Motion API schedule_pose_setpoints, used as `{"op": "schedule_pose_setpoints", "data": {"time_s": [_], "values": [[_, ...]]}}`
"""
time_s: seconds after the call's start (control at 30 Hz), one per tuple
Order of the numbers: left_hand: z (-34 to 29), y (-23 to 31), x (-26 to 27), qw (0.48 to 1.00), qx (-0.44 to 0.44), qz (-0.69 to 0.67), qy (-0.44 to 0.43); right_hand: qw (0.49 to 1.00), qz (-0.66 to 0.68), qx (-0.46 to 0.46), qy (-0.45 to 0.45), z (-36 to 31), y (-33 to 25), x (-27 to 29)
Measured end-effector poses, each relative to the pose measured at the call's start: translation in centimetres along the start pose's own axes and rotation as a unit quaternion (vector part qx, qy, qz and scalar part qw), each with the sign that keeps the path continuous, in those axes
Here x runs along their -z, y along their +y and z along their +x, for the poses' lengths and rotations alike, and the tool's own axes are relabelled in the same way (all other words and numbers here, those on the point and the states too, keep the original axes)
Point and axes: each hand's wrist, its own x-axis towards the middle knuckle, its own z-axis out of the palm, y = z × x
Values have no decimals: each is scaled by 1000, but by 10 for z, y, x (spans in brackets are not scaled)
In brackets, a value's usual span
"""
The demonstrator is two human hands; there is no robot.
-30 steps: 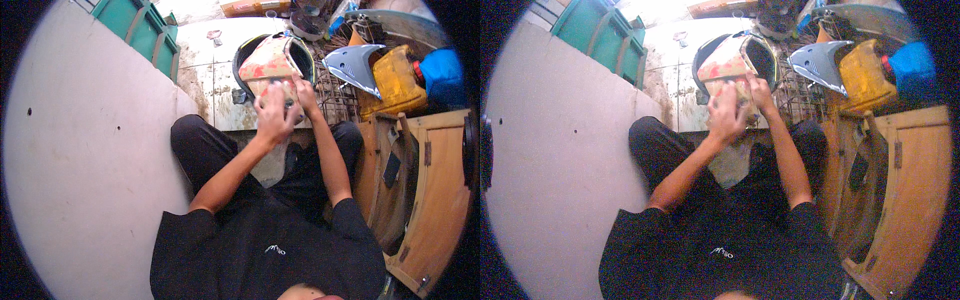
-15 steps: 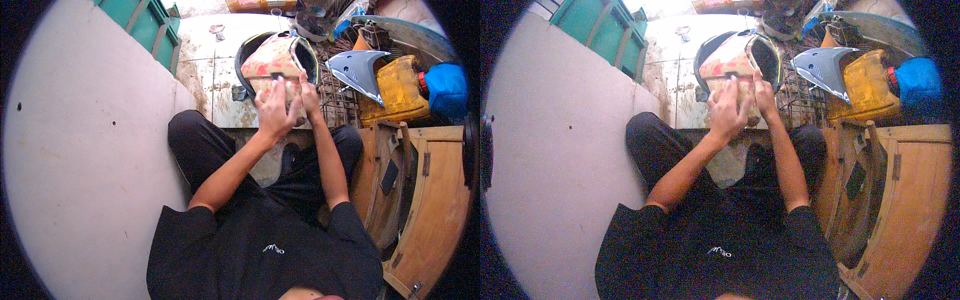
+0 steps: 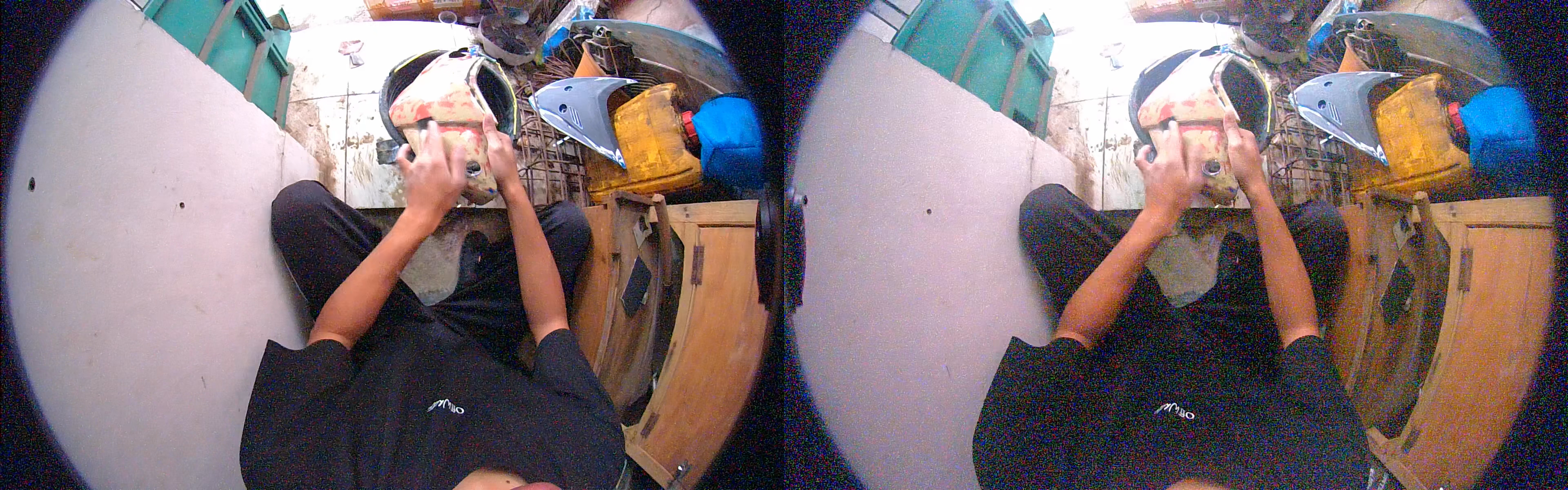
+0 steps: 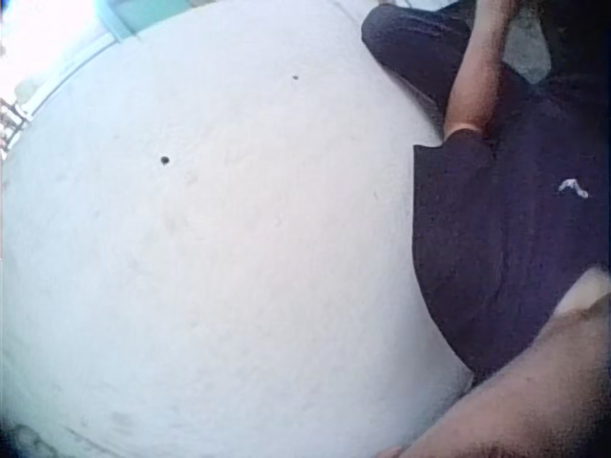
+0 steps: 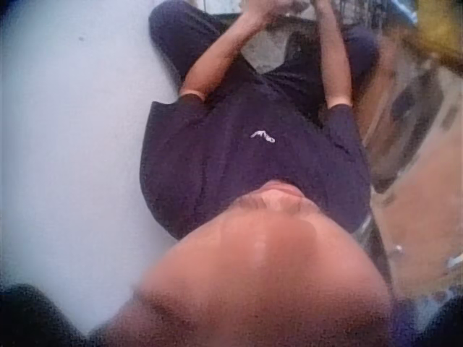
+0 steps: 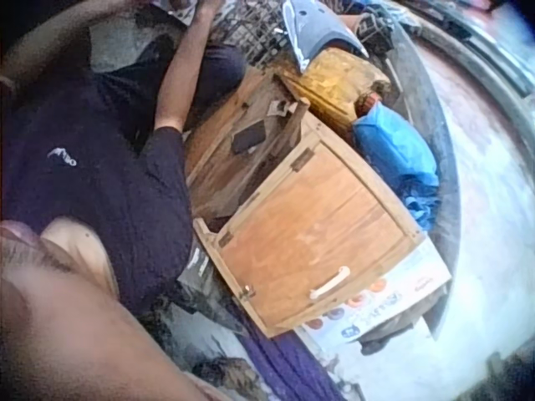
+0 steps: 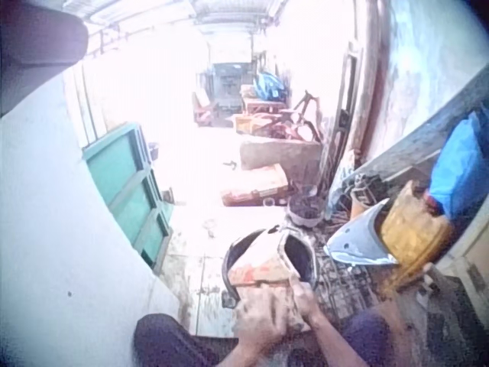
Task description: The person sands a motorcycle fuel tank by hand using a piece of sandpaper, rubbing the surface repeatedly to smooth the paint.
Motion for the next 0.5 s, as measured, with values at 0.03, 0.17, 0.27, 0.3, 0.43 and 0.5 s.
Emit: {"op": "schedule_pose_setpoints", "data": {"time_s": [0.03, 0.17, 0.27, 0.3, 0.43, 0.5], "values": [[-2, 12, 6, 992, -68, -91, 57, 999, -30, -26, -10, 3, 2, 8], [-6, 13, 7, 977, -106, -159, 96, 999, -20, 10, 22, -3, -8, -1], [2, -5, -10, 994, 24, -70, 77, 999, 35, 8, -14, -4, -10, -4], [3, 5, 3, 991, -3, -118, 56, 1000, 21, -13, -11, -6, -12, 0], [-11, 16, 10, 973, -119, -177, 89, 999, 34, -5, 12, 6, 5, 7], [-4, 9, 5, 981, -84, -146, 92, 1000, 17, 2, -1, 8, 11, 11]]}}
